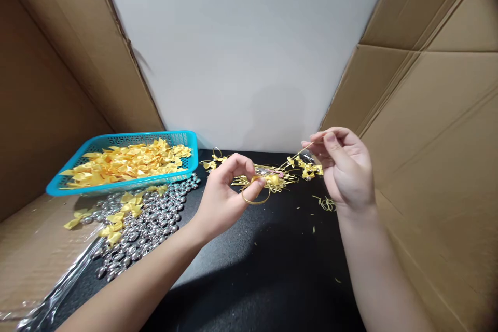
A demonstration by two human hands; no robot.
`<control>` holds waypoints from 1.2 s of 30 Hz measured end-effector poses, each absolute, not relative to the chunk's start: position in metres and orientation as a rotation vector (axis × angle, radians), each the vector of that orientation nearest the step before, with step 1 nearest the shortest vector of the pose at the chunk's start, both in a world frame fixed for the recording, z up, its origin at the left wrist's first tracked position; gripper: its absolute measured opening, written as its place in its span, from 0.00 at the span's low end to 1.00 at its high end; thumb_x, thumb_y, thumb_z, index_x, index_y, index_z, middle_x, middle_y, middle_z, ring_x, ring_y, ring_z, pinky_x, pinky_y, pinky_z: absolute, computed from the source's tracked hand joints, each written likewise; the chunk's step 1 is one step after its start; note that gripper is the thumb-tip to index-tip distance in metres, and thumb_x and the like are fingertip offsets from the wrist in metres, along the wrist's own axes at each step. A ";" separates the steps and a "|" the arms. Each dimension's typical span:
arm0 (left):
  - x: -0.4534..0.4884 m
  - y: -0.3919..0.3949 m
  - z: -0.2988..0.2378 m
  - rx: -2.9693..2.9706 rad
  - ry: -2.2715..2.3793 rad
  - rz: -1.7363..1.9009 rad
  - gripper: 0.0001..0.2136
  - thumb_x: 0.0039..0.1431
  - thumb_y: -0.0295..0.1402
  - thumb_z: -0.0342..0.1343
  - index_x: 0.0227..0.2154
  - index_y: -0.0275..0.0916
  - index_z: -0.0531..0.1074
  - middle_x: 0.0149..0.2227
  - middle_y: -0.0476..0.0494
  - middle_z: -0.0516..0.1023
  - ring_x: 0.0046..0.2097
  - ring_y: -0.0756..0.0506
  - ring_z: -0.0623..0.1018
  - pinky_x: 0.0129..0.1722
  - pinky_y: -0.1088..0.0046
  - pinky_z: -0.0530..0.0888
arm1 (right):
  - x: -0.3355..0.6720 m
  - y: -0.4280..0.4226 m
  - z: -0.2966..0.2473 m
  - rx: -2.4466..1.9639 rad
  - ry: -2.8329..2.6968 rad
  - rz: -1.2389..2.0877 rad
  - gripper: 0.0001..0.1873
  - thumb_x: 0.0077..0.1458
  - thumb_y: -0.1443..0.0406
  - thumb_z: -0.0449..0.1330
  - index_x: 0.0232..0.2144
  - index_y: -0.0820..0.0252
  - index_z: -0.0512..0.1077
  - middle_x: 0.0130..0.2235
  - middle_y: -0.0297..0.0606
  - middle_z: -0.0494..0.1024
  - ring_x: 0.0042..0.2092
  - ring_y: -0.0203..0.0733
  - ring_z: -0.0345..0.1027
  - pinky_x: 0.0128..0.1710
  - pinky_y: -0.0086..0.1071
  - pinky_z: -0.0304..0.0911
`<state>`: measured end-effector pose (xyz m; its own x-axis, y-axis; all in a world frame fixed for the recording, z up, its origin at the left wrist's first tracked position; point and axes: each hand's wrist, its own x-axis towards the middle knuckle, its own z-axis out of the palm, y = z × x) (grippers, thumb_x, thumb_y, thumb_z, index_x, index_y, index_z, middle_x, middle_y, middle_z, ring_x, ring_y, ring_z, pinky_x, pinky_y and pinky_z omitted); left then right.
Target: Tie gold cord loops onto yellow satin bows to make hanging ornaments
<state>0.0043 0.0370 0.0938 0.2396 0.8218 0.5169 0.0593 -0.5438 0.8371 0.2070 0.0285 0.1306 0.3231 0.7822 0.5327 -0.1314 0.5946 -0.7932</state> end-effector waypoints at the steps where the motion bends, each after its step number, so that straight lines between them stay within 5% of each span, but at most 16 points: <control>1: 0.004 0.037 0.093 1.815 0.810 1.363 0.09 0.55 0.29 0.60 0.30 0.41 0.63 0.29 0.52 0.68 0.33 0.50 0.73 0.36 0.72 0.70 | 0.209 0.028 0.131 -0.710 -1.075 0.660 0.06 0.54 0.62 0.65 0.30 0.54 0.71 0.31 0.29 0.79 0.32 0.35 0.77 0.41 0.33 0.75; 22: 0.004 0.047 0.085 1.922 0.850 1.338 0.08 0.56 0.31 0.59 0.30 0.41 0.63 0.29 0.51 0.71 0.33 0.50 0.74 0.37 0.72 0.70 | 0.236 0.023 0.141 -0.738 -1.055 0.482 0.05 0.56 0.63 0.63 0.29 0.53 0.71 0.32 0.28 0.76 0.35 0.34 0.74 0.38 0.30 0.70; 30: 0.005 0.045 0.085 1.935 0.856 1.370 0.08 0.56 0.31 0.59 0.30 0.42 0.62 0.29 0.52 0.70 0.33 0.50 0.74 0.37 0.72 0.70 | 0.215 -0.001 0.154 -0.737 -1.158 0.708 0.10 0.57 0.58 0.62 0.31 0.53 0.64 0.30 0.32 0.81 0.21 0.31 0.69 0.13 0.23 0.53; 33: 0.006 0.046 0.084 1.939 0.852 1.387 0.08 0.57 0.30 0.58 0.30 0.42 0.62 0.29 0.53 0.69 0.33 0.50 0.74 0.37 0.73 0.70 | 0.212 -0.005 0.157 -0.759 -1.224 0.910 0.14 0.50 0.56 0.67 0.29 0.53 0.67 0.21 0.27 0.74 0.19 0.31 0.66 0.15 0.24 0.61; 36: 0.006 0.048 0.082 1.936 0.868 1.397 0.08 0.56 0.29 0.58 0.30 0.41 0.62 0.29 0.53 0.68 0.33 0.51 0.73 0.37 0.73 0.69 | 0.211 -0.008 0.158 -0.777 -1.262 1.026 0.14 0.46 0.57 0.71 0.26 0.53 0.69 0.26 0.29 0.76 0.25 0.33 0.71 0.23 0.26 0.71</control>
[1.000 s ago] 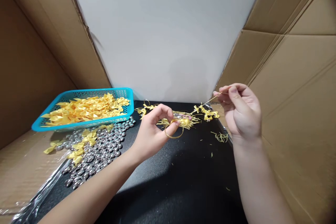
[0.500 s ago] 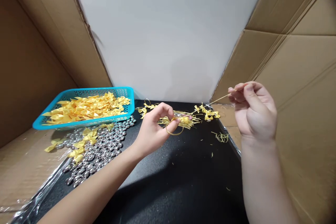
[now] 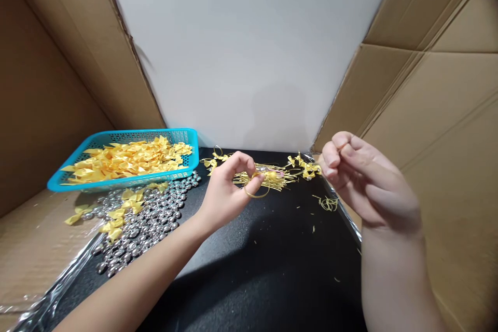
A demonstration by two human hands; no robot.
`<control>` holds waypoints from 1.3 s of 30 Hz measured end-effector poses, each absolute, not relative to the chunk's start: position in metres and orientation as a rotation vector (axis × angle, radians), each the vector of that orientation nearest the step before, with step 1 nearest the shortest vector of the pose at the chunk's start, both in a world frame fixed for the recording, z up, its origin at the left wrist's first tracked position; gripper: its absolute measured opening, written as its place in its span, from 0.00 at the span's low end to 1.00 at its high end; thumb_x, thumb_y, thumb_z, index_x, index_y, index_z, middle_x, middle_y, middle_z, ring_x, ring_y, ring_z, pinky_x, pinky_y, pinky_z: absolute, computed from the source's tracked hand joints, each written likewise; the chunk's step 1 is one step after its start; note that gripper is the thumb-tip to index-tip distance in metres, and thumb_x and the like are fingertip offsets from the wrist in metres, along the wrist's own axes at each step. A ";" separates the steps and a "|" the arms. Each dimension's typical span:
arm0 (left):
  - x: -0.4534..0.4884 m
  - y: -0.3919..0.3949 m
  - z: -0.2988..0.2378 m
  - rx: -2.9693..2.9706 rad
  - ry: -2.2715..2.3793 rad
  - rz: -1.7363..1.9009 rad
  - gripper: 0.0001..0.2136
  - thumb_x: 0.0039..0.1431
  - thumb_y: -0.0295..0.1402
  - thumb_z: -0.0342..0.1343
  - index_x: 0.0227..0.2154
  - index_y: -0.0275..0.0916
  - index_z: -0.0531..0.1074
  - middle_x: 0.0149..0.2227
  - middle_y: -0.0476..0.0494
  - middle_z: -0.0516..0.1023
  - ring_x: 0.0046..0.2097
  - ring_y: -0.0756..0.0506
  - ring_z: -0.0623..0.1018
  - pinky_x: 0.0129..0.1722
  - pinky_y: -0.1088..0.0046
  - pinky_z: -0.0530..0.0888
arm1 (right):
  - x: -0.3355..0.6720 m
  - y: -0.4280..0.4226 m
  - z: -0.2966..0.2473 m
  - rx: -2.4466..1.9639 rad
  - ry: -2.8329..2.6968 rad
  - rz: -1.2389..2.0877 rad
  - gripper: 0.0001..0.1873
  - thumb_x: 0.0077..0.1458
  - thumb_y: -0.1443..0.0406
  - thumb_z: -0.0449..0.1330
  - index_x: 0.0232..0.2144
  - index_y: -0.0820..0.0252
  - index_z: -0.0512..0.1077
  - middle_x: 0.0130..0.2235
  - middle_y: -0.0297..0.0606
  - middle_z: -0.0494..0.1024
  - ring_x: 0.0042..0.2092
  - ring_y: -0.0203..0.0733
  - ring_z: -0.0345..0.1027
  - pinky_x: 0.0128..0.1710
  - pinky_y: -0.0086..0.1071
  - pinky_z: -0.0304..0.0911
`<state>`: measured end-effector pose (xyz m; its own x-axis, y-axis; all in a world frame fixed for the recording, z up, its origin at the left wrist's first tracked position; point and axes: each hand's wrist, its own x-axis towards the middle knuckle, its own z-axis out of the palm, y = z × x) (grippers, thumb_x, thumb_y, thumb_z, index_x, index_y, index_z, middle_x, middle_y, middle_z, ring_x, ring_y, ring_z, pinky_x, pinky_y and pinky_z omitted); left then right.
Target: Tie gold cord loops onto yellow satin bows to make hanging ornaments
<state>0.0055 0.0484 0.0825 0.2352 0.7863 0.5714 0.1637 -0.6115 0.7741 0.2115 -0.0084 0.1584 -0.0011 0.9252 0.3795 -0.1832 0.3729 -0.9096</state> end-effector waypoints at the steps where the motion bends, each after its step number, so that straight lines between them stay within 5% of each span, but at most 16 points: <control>1: 0.005 0.050 0.082 1.935 0.875 1.397 0.08 0.56 0.29 0.58 0.30 0.41 0.62 0.29 0.53 0.68 0.33 0.51 0.73 0.37 0.73 0.69 | 0.211 -0.010 0.159 -0.773 -1.268 1.041 0.13 0.46 0.57 0.71 0.26 0.53 0.70 0.30 0.31 0.78 0.29 0.35 0.74 0.27 0.27 0.73; 4: 0.004 0.053 0.080 1.935 0.882 1.396 0.08 0.56 0.29 0.58 0.30 0.41 0.62 0.29 0.53 0.69 0.34 0.51 0.73 0.36 0.74 0.69 | 0.210 -0.013 0.159 -0.736 -1.288 1.079 0.11 0.51 0.57 0.68 0.27 0.52 0.70 0.40 0.33 0.81 0.38 0.38 0.76 0.36 0.32 0.76; 11: 0.004 0.060 0.076 1.980 0.881 1.448 0.09 0.56 0.29 0.59 0.30 0.41 0.62 0.28 0.54 0.68 0.32 0.52 0.72 0.35 0.75 0.68 | 0.202 -0.021 0.158 -0.600 -1.268 1.030 0.09 0.52 0.62 0.68 0.27 0.52 0.70 0.21 0.28 0.71 0.23 0.33 0.66 0.23 0.27 0.67; 39: -0.001 0.080 0.065 1.916 0.876 1.505 0.09 0.57 0.31 0.59 0.30 0.41 0.61 0.28 0.54 0.67 0.33 0.52 0.72 0.37 0.74 0.68 | 0.186 -0.056 0.162 -0.612 -1.314 1.004 0.06 0.59 0.64 0.63 0.31 0.54 0.70 0.19 0.27 0.66 0.21 0.31 0.57 0.19 0.26 0.54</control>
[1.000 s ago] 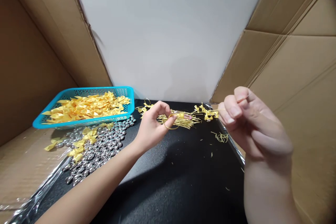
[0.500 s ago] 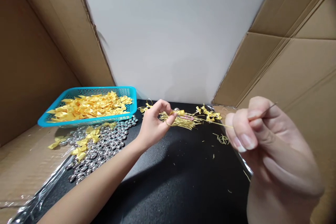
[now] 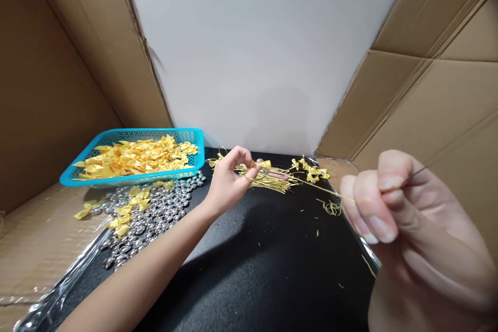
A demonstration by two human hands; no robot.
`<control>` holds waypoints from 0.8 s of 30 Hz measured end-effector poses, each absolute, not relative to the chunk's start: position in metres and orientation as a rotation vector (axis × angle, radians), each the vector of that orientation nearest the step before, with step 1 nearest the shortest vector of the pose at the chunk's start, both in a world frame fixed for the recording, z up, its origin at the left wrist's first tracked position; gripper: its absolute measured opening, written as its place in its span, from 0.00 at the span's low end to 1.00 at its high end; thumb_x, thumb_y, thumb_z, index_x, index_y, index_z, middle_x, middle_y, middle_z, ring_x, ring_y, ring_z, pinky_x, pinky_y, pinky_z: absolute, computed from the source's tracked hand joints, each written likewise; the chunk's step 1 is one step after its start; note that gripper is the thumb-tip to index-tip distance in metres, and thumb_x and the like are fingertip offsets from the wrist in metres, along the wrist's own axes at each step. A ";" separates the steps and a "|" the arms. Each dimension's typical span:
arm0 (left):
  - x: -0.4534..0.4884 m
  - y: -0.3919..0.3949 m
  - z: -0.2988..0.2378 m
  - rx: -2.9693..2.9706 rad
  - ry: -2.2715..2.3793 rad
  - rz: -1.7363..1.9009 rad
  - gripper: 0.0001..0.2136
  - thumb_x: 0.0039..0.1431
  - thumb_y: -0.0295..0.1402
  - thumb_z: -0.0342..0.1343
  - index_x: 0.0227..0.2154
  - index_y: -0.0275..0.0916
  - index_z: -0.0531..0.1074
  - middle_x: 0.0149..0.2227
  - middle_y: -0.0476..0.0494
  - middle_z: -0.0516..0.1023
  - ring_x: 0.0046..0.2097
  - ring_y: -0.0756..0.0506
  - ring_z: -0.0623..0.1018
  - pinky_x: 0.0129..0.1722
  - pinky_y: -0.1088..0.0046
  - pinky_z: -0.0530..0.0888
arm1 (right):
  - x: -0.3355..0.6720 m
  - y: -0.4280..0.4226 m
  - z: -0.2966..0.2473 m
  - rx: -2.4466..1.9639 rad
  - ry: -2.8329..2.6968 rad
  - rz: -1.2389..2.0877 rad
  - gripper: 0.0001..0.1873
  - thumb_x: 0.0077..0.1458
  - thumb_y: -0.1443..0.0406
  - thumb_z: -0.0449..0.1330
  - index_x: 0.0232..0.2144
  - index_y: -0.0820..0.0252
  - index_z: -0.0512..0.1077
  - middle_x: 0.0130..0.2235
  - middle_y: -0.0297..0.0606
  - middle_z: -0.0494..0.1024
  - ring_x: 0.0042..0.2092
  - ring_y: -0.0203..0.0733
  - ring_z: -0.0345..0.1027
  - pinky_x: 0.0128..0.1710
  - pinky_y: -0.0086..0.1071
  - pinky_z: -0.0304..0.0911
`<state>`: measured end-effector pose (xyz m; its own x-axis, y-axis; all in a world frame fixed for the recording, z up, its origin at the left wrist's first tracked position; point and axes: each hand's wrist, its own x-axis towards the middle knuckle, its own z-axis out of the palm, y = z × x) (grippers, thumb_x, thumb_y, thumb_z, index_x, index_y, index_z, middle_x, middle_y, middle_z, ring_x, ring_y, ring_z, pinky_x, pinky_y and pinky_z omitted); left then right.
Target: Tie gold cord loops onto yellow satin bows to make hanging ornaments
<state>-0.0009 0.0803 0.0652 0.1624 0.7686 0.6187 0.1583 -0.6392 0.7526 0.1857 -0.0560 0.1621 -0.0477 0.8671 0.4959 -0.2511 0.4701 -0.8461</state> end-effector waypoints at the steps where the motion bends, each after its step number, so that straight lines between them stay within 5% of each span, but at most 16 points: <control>1: -0.001 0.081 0.065 1.912 0.876 1.500 0.09 0.57 0.31 0.59 0.30 0.41 0.61 0.28 0.54 0.67 0.33 0.51 0.72 0.37 0.74 0.68 | 0.186 -0.055 0.162 -0.612 -1.318 1.000 0.06 0.59 0.64 0.63 0.30 0.54 0.69 0.19 0.28 0.67 0.21 0.31 0.58 0.20 0.26 0.55; 12: -0.002 0.089 0.060 1.915 0.904 1.479 0.10 0.57 0.33 0.60 0.30 0.41 0.61 0.28 0.54 0.67 0.33 0.51 0.73 0.37 0.74 0.68 | 0.182 -0.054 0.159 -0.581 -1.325 1.051 0.05 0.60 0.65 0.61 0.31 0.56 0.70 0.21 0.29 0.71 0.23 0.30 0.63 0.23 0.24 0.59; 18: 0.001 0.067 0.075 1.897 0.806 1.418 0.07 0.57 0.33 0.59 0.37 0.41 0.67 0.29 0.50 0.77 0.32 0.49 0.78 0.36 0.72 0.74 | 0.198 -0.044 0.163 -0.572 -1.212 0.905 0.05 0.55 0.66 0.65 0.30 0.55 0.72 0.22 0.29 0.71 0.24 0.31 0.63 0.23 0.25 0.61; 24: 0.004 0.038 0.094 2.007 0.708 1.420 0.04 0.55 0.28 0.59 0.34 0.40 0.75 0.34 0.45 0.82 0.35 0.47 0.81 0.38 0.70 0.79 | 0.215 -0.036 0.169 -0.657 -1.115 0.813 0.07 0.49 0.64 0.70 0.28 0.52 0.74 0.23 0.30 0.70 0.26 0.34 0.62 0.22 0.29 0.58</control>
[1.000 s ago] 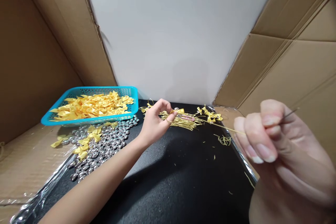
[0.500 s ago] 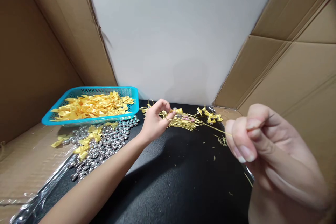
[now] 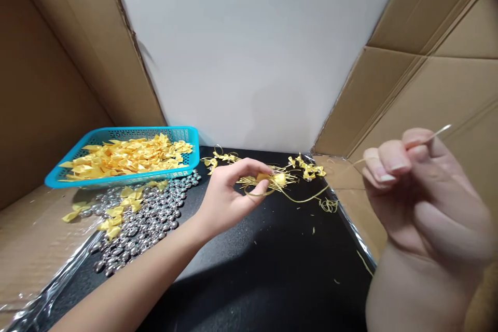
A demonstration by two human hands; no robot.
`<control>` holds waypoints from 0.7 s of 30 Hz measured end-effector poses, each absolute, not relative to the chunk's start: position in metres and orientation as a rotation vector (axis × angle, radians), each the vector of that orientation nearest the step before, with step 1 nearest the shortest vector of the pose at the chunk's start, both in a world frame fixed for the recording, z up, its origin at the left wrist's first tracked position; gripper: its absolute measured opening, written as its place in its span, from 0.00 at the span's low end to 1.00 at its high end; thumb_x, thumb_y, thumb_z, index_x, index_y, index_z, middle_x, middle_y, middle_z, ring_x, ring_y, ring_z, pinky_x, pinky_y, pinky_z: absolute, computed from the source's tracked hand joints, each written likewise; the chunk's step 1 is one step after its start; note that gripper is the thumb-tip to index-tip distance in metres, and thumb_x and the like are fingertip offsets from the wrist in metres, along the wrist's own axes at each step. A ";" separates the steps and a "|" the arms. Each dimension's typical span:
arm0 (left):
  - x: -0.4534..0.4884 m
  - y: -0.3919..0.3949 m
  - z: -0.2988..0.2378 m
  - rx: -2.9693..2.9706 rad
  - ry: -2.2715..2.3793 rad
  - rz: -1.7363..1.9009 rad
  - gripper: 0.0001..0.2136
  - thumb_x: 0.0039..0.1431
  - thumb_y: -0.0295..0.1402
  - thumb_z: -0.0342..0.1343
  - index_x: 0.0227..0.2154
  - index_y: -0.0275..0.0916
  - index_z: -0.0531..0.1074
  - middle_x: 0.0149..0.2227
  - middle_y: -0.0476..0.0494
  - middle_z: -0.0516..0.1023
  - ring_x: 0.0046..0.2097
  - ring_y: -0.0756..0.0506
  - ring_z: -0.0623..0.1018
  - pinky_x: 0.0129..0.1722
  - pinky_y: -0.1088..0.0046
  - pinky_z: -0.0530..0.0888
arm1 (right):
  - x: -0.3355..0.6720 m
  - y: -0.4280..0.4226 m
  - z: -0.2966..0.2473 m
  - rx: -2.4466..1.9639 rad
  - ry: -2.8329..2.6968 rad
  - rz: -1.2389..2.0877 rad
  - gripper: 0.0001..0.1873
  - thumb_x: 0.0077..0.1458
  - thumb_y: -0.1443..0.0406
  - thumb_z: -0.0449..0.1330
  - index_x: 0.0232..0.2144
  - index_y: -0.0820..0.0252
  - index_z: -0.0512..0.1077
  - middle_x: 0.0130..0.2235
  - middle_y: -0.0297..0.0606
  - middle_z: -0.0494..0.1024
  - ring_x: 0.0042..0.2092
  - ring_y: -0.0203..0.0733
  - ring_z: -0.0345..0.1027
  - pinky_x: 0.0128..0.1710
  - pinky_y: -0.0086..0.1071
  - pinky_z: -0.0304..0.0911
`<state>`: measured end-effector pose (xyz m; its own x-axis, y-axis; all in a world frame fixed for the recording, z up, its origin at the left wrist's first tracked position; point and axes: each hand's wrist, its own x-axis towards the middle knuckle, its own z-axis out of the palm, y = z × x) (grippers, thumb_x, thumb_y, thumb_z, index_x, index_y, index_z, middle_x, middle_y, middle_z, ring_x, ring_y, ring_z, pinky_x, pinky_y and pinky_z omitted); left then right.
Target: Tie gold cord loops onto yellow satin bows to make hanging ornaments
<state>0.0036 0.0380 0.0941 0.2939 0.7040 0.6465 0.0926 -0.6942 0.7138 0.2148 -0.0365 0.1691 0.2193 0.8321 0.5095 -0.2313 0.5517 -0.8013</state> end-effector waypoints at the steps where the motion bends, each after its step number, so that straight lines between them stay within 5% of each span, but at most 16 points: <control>1: 0.004 0.035 0.096 2.021 0.718 1.424 0.05 0.54 0.28 0.60 0.34 0.40 0.76 0.34 0.45 0.82 0.35 0.47 0.81 0.38 0.69 0.79 | 0.216 -0.037 0.170 -0.662 -1.099 0.797 0.07 0.47 0.63 0.71 0.28 0.52 0.75 0.22 0.30 0.69 0.25 0.35 0.62 0.21 0.30 0.58; 14: 0.005 0.022 0.102 2.183 0.814 1.480 0.02 0.54 0.28 0.62 0.31 0.41 0.76 0.31 0.50 0.83 0.31 0.49 0.81 0.35 0.74 0.78 | 0.215 -0.051 0.173 -0.626 -1.090 0.836 0.06 0.49 0.65 0.69 0.27 0.52 0.75 0.19 0.31 0.68 0.22 0.36 0.58 0.18 0.34 0.51; 21: 0.004 0.045 0.091 2.184 0.938 1.371 0.04 0.53 0.26 0.59 0.29 0.40 0.77 0.31 0.47 0.84 0.33 0.46 0.82 0.36 0.70 0.76 | 0.210 -0.050 0.173 -0.670 -1.164 0.830 0.07 0.48 0.63 0.70 0.28 0.52 0.74 0.20 0.30 0.70 0.22 0.36 0.61 0.19 0.33 0.57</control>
<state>0.0038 0.0447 0.0907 0.2956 0.7165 0.6318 0.3294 -0.6973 0.6366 0.2105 -0.0500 0.1725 0.1738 0.8408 0.5127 -0.2105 0.5403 -0.8147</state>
